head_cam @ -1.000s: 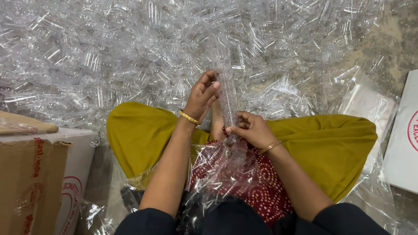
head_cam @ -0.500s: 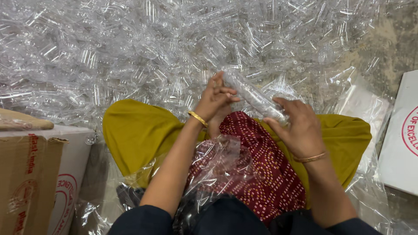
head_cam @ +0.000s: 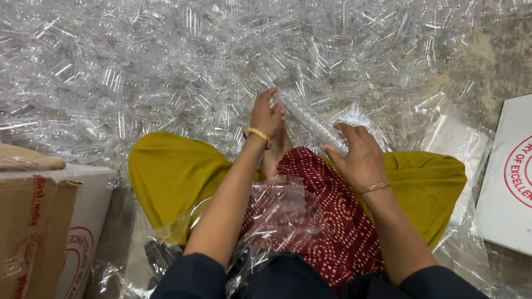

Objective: The person sits on the floor and handles clear plastic cups one at a time, picking each cup from a large pile, holding and turning it, and stacking cups together on their lap.

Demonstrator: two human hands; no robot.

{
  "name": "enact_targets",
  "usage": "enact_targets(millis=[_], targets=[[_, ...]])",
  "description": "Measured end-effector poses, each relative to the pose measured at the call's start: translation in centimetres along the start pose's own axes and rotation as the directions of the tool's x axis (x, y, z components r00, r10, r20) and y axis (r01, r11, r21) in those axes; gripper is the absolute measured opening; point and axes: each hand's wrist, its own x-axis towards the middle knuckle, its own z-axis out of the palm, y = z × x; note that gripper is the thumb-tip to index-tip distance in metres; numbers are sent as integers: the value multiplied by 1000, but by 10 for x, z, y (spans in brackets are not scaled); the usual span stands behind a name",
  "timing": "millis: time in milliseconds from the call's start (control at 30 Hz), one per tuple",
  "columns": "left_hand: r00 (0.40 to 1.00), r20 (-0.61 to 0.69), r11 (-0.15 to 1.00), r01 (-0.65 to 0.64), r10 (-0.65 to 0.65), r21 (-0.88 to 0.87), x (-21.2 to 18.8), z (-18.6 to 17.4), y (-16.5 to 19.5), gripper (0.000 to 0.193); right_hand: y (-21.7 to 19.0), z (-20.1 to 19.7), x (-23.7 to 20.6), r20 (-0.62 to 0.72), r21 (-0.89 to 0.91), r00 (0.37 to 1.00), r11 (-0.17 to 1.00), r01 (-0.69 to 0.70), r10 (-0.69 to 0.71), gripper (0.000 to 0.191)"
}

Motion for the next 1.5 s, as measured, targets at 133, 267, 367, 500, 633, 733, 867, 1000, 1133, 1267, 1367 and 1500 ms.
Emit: enact_targets(millis=[133,267,367,500,633,733,867,1000,1133,1267,1367,1500], targets=[[954,61,843,-287,292,454,33,10,0,64,-2,-3,7,-32,-52,999,998,42,-44,52],[979,101,884,-206,180,421,49,15,-6,74,-3,0,18,-81,-34,991,994,108,-110,52],[986,153,893,-123,61,433,57,11,-7,77,5,7,19,-42,-36,996,997,75,-77,51],[990,137,918,-85,34,386,68,3,2,64,36,20,5,27,8,999,1000,28,-28,60],[983,146,993,99,-107,62,60,-9,24,49,77,29,-14,180,174,977,974,-141,109,73],[969,236,987,-36,73,-159,45,-28,49,33,91,35,-22,393,177,880,916,-359,268,68],[946,193,923,-185,260,-337,39,-42,87,22,76,42,-19,404,447,896,814,-371,187,67],[946,88,889,-256,311,-380,45,-49,113,21,51,39,-10,313,557,942,779,-287,124,73],[937,80,862,-276,340,-424,47,-57,126,25,47,31,-6,361,667,929,672,-321,85,66],[924,86,832,-292,373,-472,41,-59,138,26,58,27,-9,402,753,912,537,-381,83,61],[926,94,828,-276,365,-488,34,-59,148,28,62,26,-11,398,665,902,626,-408,165,59],[943,93,830,-232,321,-506,27,-56,160,36,55,23,-12,250,572,955,772,-277,158,63]])
